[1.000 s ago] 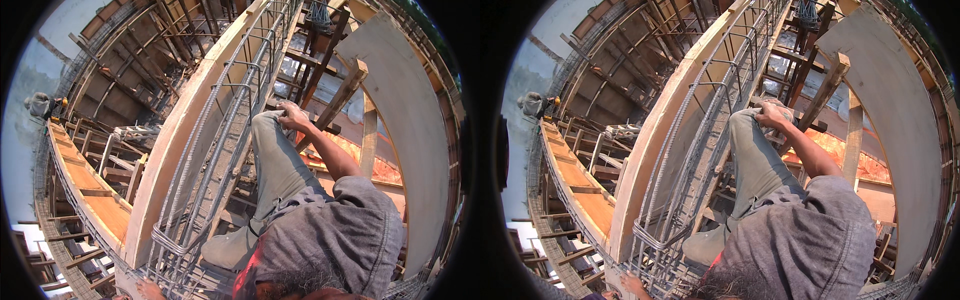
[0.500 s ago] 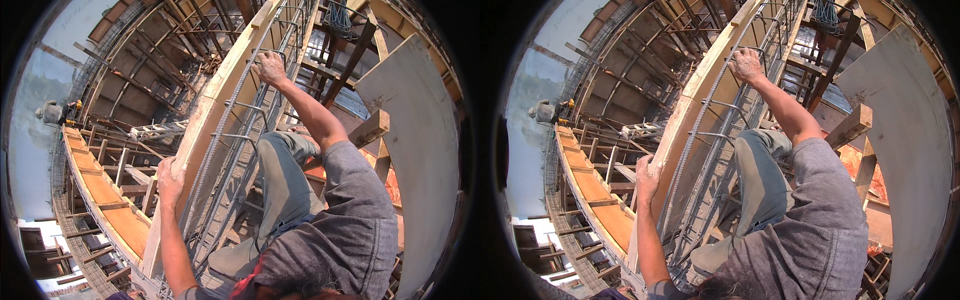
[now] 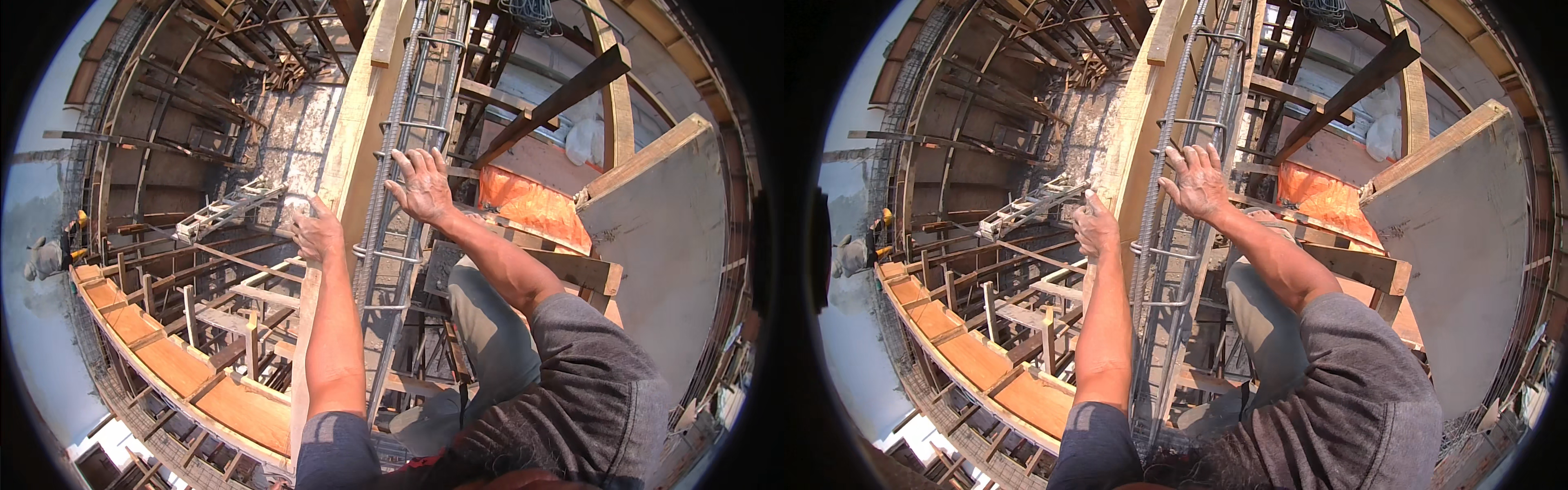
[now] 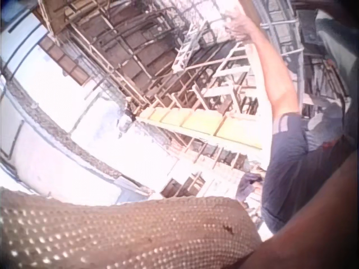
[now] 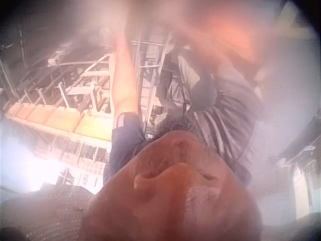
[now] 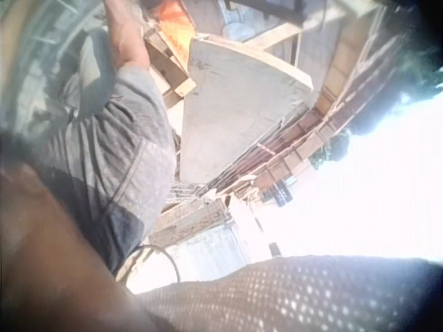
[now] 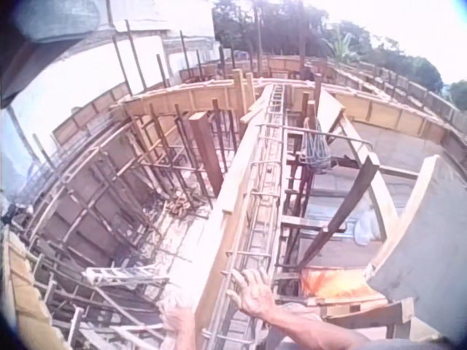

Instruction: The person secures rebar cages for a concrete beam by hand and with a wire-twisting tool, threading wire through intersections, twisting it to tighten, and then moving to the next section while walking along the formwork.

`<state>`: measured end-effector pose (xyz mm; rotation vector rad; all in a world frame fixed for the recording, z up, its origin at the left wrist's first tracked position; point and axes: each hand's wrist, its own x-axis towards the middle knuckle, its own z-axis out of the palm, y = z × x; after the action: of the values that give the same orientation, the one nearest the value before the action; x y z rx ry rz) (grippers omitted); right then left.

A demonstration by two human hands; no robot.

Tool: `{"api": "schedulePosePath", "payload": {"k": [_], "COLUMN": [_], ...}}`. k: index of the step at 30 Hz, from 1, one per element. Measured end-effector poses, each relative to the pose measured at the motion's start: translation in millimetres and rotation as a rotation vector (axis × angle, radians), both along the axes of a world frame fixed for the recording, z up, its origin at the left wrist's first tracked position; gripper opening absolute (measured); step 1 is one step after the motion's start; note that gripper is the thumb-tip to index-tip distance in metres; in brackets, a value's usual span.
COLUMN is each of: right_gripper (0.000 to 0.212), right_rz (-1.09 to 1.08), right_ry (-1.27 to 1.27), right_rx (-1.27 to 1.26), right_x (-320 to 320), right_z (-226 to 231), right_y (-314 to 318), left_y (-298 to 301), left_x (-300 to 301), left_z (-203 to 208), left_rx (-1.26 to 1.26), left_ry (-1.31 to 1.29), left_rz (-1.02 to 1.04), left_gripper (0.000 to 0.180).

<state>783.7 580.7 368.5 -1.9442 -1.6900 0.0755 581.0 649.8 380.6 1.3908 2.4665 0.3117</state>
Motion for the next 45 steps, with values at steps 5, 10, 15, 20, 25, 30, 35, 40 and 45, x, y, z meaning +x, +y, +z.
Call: {"api": "schedulePosePath", "payload": {"k": [5,10,15,20,25,30,35,40,45], "right_gripper": [0.059,0.055,0.045,0.038,0.037,0.035,0.037,0.029,0.035], "right_rz": [-0.017,-0.421,-0.521,-0.384,-0.306,-0.226,-0.045,-0.189,0.021], "right_ry": [0.191,0.592,0.829,0.813,0.887,0.843,0.912,0.205,0.007], "right_rx": [-0.036,-0.122,-0.439,-0.447,-0.502,-0.414,-0.537,-0.233,-0.454], "right_x": [4,64,99,108,124,128,152,251,292], "right_z": [15,40,36,69,80,90,78,68,41], "right_y": [11,118,183,172,168,169,168,190,210], "left_y": [5,10,8,8,14,42,88,96,94], "left_x": [7,8,-3,-1,23,158,195,180,182], "left_z": [8,8,-2,4,24,77,66,48,61], "left_rx": [-0.113,-0.121,-0.119,-0.092,0.124,0.223,-0.056,-0.103,-0.103], "left_ry": [0.128,0.13,0.141,0.116,0.076,-0.472,-0.557,-0.699,-0.727], "left_rz": [-0.017,-0.037,-0.094,-0.105,-0.2,-0.767,-0.696,-0.499,-0.516], "left_gripper": [0.065,0.06,0.052,0.045,0.047,0.039,0.021,0.035,0.036]}}
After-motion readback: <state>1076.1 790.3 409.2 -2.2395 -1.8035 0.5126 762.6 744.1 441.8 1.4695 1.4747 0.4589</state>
